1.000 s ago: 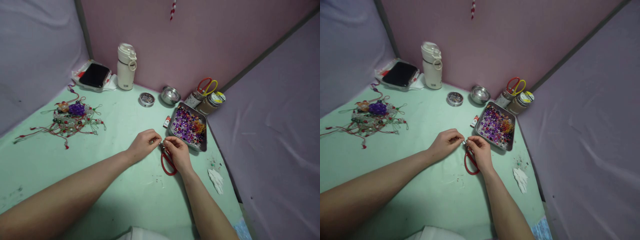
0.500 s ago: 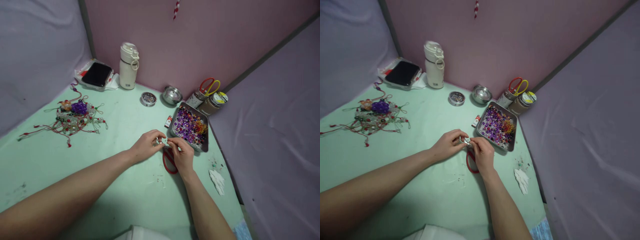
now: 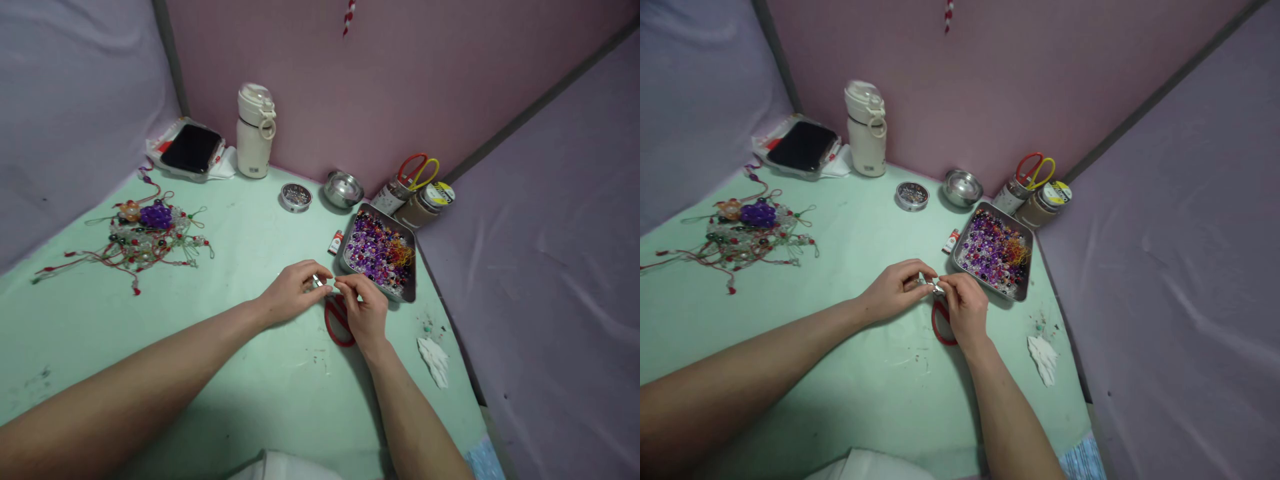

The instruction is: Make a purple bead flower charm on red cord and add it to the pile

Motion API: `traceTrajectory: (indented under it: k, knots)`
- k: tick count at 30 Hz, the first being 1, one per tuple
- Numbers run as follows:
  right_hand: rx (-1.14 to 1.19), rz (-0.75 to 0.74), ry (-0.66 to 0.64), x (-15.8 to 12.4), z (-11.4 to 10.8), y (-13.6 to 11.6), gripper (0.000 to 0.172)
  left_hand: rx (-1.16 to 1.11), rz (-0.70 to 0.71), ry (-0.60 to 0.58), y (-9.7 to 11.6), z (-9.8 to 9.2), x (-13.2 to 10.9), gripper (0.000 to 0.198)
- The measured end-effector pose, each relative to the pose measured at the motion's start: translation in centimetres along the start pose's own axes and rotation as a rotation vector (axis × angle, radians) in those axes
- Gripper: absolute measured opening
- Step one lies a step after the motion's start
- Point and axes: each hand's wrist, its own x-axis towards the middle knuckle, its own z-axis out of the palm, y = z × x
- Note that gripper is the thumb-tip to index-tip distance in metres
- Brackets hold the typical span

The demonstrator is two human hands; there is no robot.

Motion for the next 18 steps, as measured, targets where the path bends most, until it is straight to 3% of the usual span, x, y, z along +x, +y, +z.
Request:
traceTrajectory:
  k: [10, 15, 18]
  knots:
    - [0.022, 0.068, -0.131, 0.3, -0.4, 0.2, 0.013, 0.036, -0.009, 0.029, -0.6, 0.0, 0.5, 0.014]
    - [-0.146, 0.136, -0.2, 3.1, -5.0, 1.3, 0.008, 0.074, -0.066, 0.055, -0.7, -0.1, 0.5, 0.015]
    - [-0.279, 0.2, -0.332, 5.7, -7.9, 3.3, 0.007, 0.067, -0.086, 0.054, -0.6, -0.1, 0.6, 0.015]
